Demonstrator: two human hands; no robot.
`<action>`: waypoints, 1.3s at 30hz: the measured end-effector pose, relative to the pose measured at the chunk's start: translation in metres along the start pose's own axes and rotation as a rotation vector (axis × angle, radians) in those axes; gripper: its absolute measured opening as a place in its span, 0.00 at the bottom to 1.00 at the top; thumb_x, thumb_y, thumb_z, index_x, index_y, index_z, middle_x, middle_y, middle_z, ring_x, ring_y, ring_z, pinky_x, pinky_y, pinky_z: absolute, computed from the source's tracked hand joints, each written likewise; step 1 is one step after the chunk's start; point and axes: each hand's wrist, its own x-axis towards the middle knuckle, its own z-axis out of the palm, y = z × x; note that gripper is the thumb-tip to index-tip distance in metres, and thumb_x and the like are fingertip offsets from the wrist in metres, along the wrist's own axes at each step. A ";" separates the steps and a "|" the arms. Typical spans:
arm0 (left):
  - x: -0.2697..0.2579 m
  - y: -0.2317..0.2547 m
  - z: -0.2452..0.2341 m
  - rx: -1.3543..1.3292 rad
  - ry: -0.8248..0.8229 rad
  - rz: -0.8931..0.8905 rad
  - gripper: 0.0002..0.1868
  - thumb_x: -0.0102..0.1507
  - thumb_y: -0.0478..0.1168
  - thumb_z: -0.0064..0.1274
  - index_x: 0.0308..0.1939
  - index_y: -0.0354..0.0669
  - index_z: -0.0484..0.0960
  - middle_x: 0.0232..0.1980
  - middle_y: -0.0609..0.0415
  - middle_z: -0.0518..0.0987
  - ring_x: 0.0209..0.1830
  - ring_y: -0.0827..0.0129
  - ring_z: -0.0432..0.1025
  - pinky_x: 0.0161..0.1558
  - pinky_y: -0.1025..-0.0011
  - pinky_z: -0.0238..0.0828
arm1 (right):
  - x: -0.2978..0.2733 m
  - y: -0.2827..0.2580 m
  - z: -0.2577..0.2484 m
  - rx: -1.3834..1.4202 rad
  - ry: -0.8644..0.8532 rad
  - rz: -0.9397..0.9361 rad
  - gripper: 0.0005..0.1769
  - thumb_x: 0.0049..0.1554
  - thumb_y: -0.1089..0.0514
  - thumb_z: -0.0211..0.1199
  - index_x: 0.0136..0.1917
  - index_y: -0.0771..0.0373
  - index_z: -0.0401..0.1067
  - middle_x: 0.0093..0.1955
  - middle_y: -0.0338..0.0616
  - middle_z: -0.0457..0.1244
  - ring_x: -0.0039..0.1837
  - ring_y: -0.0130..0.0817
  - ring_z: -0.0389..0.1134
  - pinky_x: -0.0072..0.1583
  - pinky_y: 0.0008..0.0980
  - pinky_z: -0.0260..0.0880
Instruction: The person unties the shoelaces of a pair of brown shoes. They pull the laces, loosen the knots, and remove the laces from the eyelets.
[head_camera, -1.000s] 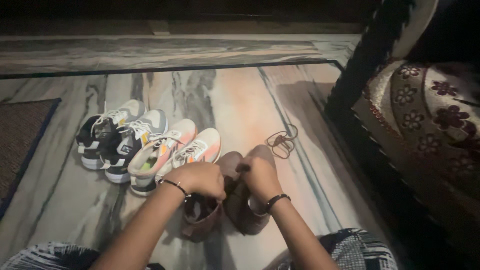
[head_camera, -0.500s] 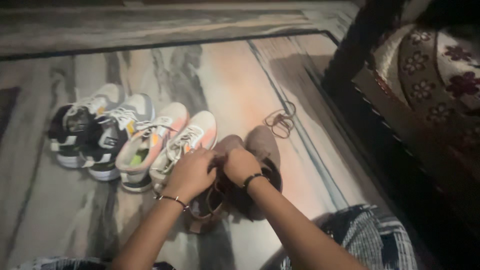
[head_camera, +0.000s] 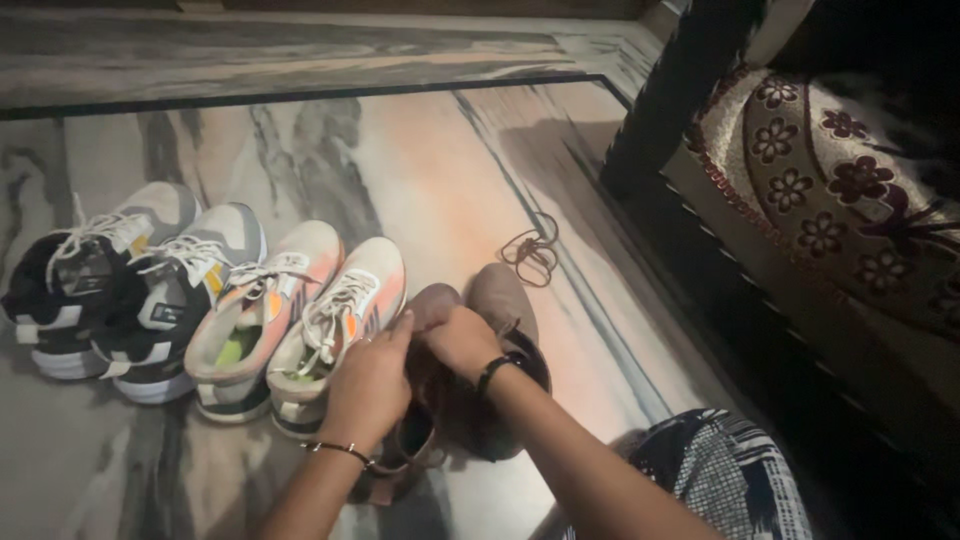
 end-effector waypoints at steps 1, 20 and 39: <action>0.000 0.002 -0.001 0.033 -0.039 -0.009 0.36 0.51 0.27 0.48 0.67 0.36 0.70 0.46 0.38 0.81 0.45 0.43 0.75 0.50 0.52 0.70 | 0.006 0.007 0.001 -0.098 -0.006 -0.214 0.11 0.57 0.54 0.61 0.45 0.61 0.80 0.44 0.58 0.70 0.49 0.52 0.72 0.51 0.44 0.70; -0.001 -0.011 0.022 0.113 -0.018 -0.071 0.11 0.54 0.28 0.48 0.40 0.36 0.77 0.43 0.39 0.80 0.49 0.44 0.74 0.53 0.53 0.71 | -0.005 -0.116 -0.122 -0.014 0.557 0.200 0.13 0.55 0.49 0.65 0.41 0.62 0.79 0.35 0.54 0.69 0.40 0.52 0.70 0.44 0.47 0.68; -0.002 0.003 0.003 -0.015 0.171 -0.183 0.21 0.55 0.32 0.48 0.51 0.45 0.82 0.46 0.42 0.82 0.48 0.42 0.75 0.51 0.50 0.71 | -0.033 -0.105 -0.166 1.134 -0.040 0.707 0.41 0.62 0.27 0.42 0.38 0.68 0.72 0.35 0.49 0.69 0.38 0.40 0.72 0.44 0.39 0.74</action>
